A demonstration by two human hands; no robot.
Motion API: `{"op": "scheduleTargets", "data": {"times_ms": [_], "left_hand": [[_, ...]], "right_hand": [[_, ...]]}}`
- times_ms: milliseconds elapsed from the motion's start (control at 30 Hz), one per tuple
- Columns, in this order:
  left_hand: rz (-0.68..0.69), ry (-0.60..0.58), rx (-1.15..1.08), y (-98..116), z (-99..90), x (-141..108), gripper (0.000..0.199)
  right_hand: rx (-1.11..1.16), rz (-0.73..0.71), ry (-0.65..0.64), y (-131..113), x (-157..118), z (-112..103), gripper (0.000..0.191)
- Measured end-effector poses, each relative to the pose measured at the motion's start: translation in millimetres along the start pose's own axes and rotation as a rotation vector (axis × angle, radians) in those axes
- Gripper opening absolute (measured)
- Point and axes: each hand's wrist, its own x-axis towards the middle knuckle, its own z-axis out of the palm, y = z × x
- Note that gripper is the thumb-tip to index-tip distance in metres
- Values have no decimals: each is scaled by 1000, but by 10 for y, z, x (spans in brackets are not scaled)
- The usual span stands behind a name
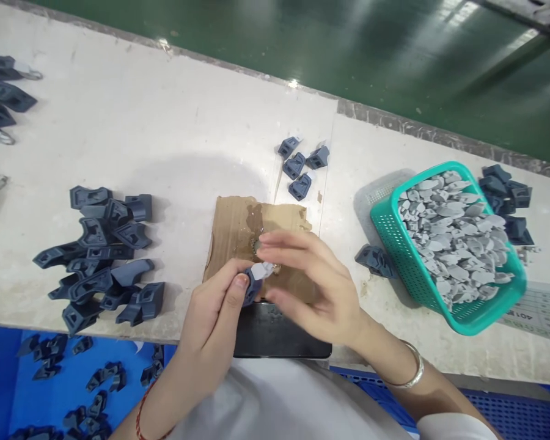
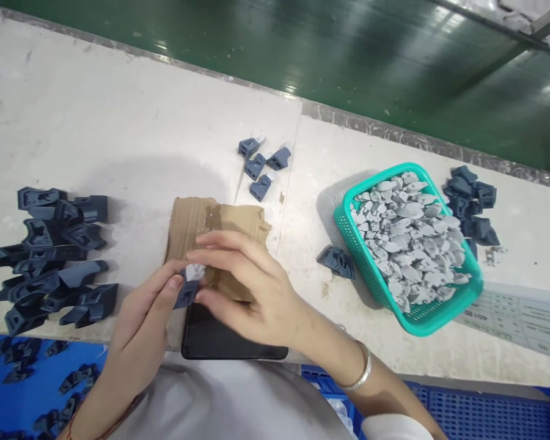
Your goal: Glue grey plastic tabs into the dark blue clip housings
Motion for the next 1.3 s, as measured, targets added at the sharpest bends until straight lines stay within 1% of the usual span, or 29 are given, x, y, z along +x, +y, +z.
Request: {"op": "scheduleTargets", "data": {"times_ms": [67, 100, 133, 200, 300, 367, 433, 467, 500, 567, 600, 633, 667, 733, 767, 800, 833, 900, 967, 1033, 1067, 1133, 1200, 1233, 1267, 1300], "left_hand": [[-89, -25, -127, 84, 54, -18, 39], [-137, -38, -194, 109, 81, -22, 40], [-190, -44, -257, 119, 106, -27, 41], [-301, -17, -358, 88, 154, -42, 44], [-444, 131, -415, -57, 214, -82, 50], [-486, 204, -406, -158, 242, -100, 53], [-469, 209, -381, -200, 246, -95, 53], [-444, 173, -363, -188, 232, -85, 53], [-413, 105, -336, -155, 204, -74, 52], [-330, -76, -240, -45, 97, -64, 49], [-272, -150, -158, 17, 19, -71, 45], [-196, -143, -53, 74, -73, -87, 40], [-103, -62, 84, 119, -177, -110, 34], [78, 218, 453, 160, -401, -169, 24], [137, 332, 654, 154, -513, -197, 24], [167, 411, 844, 134, -620, -221, 26], [156, 446, 1001, 103, -717, -239, 29], [141, 428, 1197, 25, -874, -258, 34], [167, 354, 1275, -49, -981, -263, 36], [200, 285, 1297, -98, -1053, -256, 39], [198, 256, 1298, -113, -1084, -248, 41], [152, 207, 1302, -133, -1148, -216, 49], [99, 130, 1312, -151, -1214, -165, 55], [86, 98, 1316, -161, -1242, -138, 56], [78, 91, 1316, -171, -1264, -114, 55], [73, 125, 1295, -181, -1277, -96, 53]], "right_hand": [[-74, -90, -64, -13, -7, -19, 58], [-110, -109, -83, -16, -11, -22, 67], [-149, -124, -86, -16, -15, -22, 70], [-224, -170, -47, -9, -20, -17, 67], [-326, -251, 25, 9, -16, -13, 57], [-368, -268, 31, 18, -12, -10, 54], [-379, -275, 14, 21, -12, -5, 53], [-368, -275, 11, 20, -14, -4, 53], [-349, -273, 5, 18, -18, -7, 54], [-323, -245, -6, 14, -24, -28, 55], [-324, -215, -6, 15, -25, -51, 54], [-336, -175, 3, 20, -24, -81, 53], [-357, -126, 19, 30, -21, -119, 50], [-409, -7, 84, 72, -7, -213, 43], [-437, 58, 125, 106, 2, -266, 40], [-467, 123, 170, 147, 12, -319, 39], [-498, 188, 209, 195, 21, -370, 39], [-559, 309, 264, 306, 39, -459, 47], [-616, 416, 270, 425, 62, -513, 61], [-657, 490, 264, 527, 97, -523, 73], [-662, 512, 262, 565, 120, -513, 77], [-640, 540, 255, 597, 171, -479, 81], [-591, 548, 244, 556, 210, -456, 78], [-569, 536, 241, 508, 218, -462, 72], [-555, 516, 244, 443, 215, -485, 63], [-553, 487, 256, 365, 201, -530, 51]]}}
